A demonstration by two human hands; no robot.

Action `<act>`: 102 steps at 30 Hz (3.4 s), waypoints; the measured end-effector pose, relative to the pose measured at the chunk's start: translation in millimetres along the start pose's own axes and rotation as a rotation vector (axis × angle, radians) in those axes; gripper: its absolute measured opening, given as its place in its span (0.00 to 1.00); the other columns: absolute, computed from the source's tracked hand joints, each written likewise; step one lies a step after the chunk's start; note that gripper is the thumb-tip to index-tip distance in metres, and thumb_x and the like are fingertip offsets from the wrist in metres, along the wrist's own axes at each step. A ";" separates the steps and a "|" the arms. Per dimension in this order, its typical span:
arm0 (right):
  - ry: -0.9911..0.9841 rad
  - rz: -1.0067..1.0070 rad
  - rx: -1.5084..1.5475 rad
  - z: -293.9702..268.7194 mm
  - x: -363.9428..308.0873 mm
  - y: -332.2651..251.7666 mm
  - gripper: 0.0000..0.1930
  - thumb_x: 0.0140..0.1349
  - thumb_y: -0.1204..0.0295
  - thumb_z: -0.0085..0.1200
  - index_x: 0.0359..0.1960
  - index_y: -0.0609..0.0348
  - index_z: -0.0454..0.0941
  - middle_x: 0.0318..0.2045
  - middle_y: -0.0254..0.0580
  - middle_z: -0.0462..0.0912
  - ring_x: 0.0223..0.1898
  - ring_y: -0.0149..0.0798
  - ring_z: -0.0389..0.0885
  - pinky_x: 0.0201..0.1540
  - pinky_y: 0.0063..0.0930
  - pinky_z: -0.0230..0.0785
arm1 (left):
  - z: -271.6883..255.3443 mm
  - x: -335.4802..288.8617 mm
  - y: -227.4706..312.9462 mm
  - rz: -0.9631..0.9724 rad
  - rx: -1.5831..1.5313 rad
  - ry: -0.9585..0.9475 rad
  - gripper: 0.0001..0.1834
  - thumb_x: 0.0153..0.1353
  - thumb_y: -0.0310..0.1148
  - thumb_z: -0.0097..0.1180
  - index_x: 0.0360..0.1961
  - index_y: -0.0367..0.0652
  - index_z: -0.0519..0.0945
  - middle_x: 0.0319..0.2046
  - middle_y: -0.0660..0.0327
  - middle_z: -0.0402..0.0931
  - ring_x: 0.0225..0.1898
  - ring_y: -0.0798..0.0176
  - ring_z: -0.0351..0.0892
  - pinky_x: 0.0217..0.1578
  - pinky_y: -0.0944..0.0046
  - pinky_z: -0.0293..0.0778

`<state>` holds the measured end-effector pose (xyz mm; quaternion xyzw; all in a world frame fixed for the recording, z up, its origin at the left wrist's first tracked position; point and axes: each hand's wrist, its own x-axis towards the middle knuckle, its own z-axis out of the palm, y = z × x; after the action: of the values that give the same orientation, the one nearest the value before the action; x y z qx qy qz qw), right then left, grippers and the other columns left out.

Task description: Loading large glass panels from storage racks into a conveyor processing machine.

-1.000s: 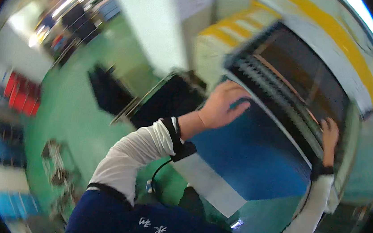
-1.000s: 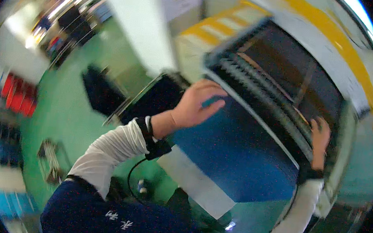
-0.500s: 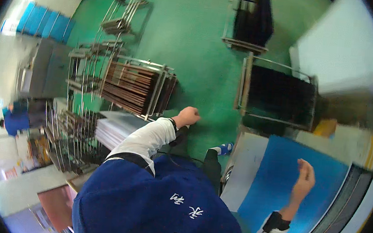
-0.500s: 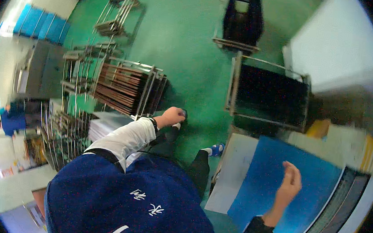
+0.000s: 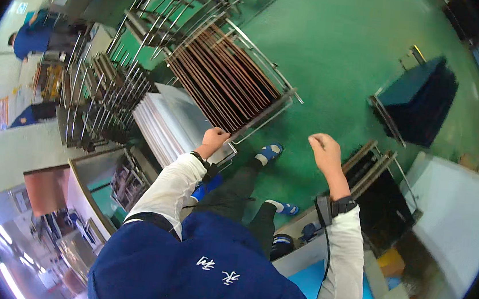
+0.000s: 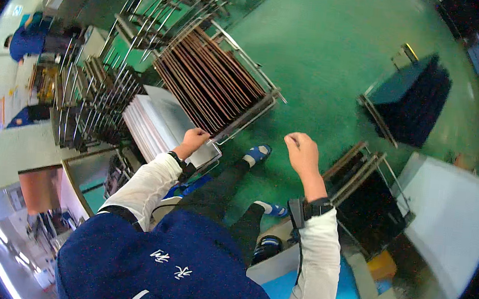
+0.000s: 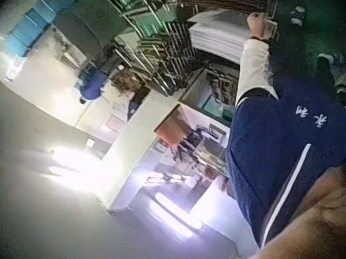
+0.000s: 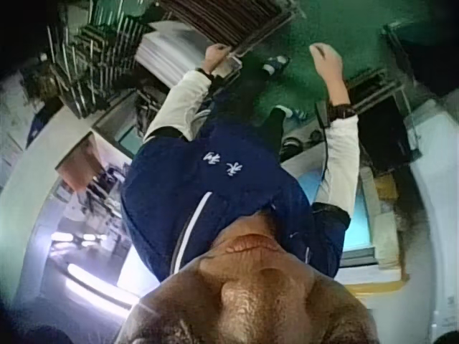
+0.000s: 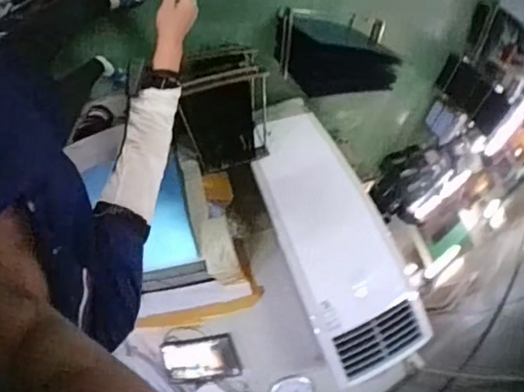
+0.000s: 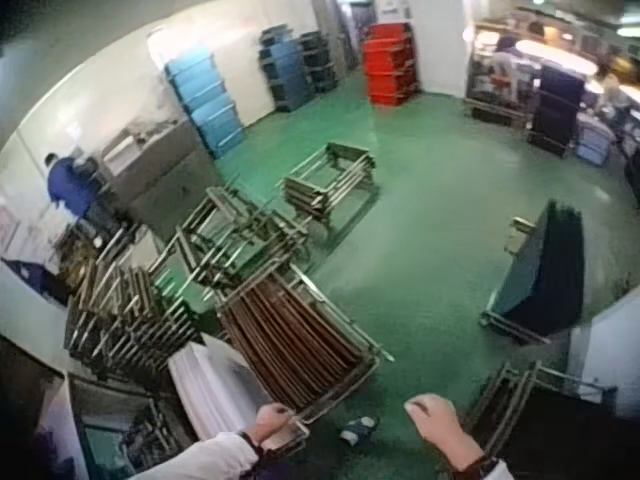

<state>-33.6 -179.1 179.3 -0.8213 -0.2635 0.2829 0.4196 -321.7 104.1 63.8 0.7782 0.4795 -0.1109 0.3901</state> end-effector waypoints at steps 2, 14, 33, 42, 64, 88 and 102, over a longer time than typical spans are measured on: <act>-0.077 -0.050 -0.080 25.1 51.6 -5.9 0.13 0.60 0.64 0.56 0.35 0.64 0.81 0.33 0.51 0.82 0.37 0.50 0.82 0.41 0.38 0.72 | -11.8 12.4 -21.6 -0.121 -0.130 0.083 0.17 0.51 0.43 0.61 0.30 0.37 0.84 0.29 0.50 0.82 0.33 0.49 0.82 0.37 0.55 0.75; -0.197 0.060 -0.295 185.4 240.8 26.2 0.26 0.56 0.52 0.60 0.46 0.64 0.79 0.48 0.55 0.78 0.52 0.53 0.76 0.54 0.43 0.68 | -10.9 73.4 -72.3 -0.507 -0.448 0.257 0.28 0.58 0.53 0.62 0.37 0.31 0.80 0.28 0.51 0.81 0.32 0.59 0.80 0.36 0.60 0.75; -0.188 -0.337 -0.680 230.8 274.8 19.2 0.12 0.63 0.65 0.51 0.29 0.62 0.76 0.28 0.54 0.81 0.31 0.55 0.81 0.36 0.46 0.75 | -13.5 81.7 -67.8 -0.439 -0.573 0.241 0.28 0.62 0.51 0.58 0.41 0.30 0.76 0.29 0.54 0.77 0.30 0.64 0.74 0.33 0.61 0.72; -0.243 -0.362 -0.710 206.0 263.3 -34.0 0.06 0.50 0.74 0.51 0.25 0.61 0.79 0.27 0.52 0.83 0.31 0.52 0.83 0.33 0.43 0.76 | -9.9 89.2 -71.3 -0.477 -0.768 0.146 0.23 0.63 0.46 0.58 0.46 0.34 0.75 0.30 0.64 0.74 0.27 0.71 0.69 0.24 0.67 0.67; -0.188 -0.083 -0.393 207.3 267.1 11.4 0.23 0.57 0.51 0.57 0.33 0.63 0.82 0.33 0.55 0.82 0.39 0.57 0.80 0.42 0.48 0.70 | -8.6 91.2 -78.1 -0.533 -0.662 0.058 0.28 0.62 0.57 0.56 0.42 0.39 0.75 0.28 0.63 0.72 0.26 0.67 0.71 0.28 0.64 0.74; -0.113 -0.525 -0.656 213.4 266.6 -27.1 0.06 0.53 0.72 0.49 0.22 0.59 0.75 0.22 0.51 0.80 0.25 0.55 0.81 0.29 0.47 0.74 | -17.1 84.0 -60.0 -0.581 -0.791 0.082 0.27 0.62 0.51 0.59 0.49 0.37 0.74 0.34 0.62 0.75 0.29 0.68 0.74 0.26 0.65 0.72; 0.139 -0.505 -0.230 -11.7 76.5 -157.3 0.10 0.59 0.69 0.54 0.25 0.61 0.72 0.21 0.48 0.75 0.26 0.52 0.77 0.28 0.42 0.69 | -37.3 59.5 -83.2 -0.484 -0.626 0.150 0.27 0.55 0.53 0.65 0.25 0.39 0.69 0.18 0.62 0.69 0.15 0.67 0.66 0.12 0.65 0.62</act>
<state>-2.7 -54.1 298.3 -0.7891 -0.4608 0.0805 0.3981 -367.9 189.6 14.6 0.4921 0.6868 0.0089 0.5349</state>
